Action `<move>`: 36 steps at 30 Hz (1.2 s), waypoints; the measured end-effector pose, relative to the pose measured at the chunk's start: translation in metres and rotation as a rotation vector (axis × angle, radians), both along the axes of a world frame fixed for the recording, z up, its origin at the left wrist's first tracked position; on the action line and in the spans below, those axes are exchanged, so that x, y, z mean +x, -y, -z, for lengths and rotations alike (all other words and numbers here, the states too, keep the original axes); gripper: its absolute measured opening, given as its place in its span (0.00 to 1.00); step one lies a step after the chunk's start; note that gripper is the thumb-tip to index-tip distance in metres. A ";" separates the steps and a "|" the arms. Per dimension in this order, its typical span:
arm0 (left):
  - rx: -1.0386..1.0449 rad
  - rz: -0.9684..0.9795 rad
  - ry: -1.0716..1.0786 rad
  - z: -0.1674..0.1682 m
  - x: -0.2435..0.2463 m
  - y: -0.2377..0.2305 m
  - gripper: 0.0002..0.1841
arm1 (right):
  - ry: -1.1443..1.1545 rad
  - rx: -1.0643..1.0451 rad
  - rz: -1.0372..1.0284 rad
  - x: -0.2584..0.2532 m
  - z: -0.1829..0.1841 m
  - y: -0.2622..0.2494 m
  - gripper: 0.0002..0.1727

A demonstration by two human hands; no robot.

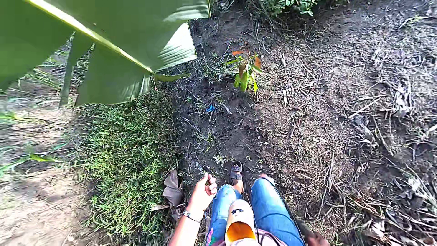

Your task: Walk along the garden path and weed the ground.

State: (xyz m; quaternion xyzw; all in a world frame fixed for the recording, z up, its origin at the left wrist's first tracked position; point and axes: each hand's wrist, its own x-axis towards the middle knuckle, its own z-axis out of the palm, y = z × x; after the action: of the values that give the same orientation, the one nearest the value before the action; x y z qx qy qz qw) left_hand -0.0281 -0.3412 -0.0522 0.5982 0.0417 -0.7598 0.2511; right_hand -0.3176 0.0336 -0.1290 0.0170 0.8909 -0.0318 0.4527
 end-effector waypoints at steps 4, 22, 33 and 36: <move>-0.029 0.050 -0.021 -0.010 -0.011 0.022 0.22 | -0.062 -0.137 -0.119 -0.036 0.013 0.078 0.31; -0.007 0.373 0.009 0.087 -0.154 0.228 0.19 | 0.053 -0.243 -0.719 -0.136 0.087 0.569 0.37; 0.012 0.393 0.041 0.181 -0.161 0.350 0.19 | 0.096 0.073 -0.769 -0.131 0.154 0.683 0.35; 0.073 0.454 -0.163 0.192 -0.163 0.380 0.20 | 0.012 0.075 -0.664 -0.137 0.163 0.699 0.30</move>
State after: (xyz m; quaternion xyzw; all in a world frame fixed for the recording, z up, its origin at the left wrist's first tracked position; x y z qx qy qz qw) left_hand -0.1916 -0.7208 -0.2442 0.5376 -0.0461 -0.8406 0.0478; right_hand -0.4547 -0.6651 -0.2916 -0.2575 0.8456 0.1505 0.4427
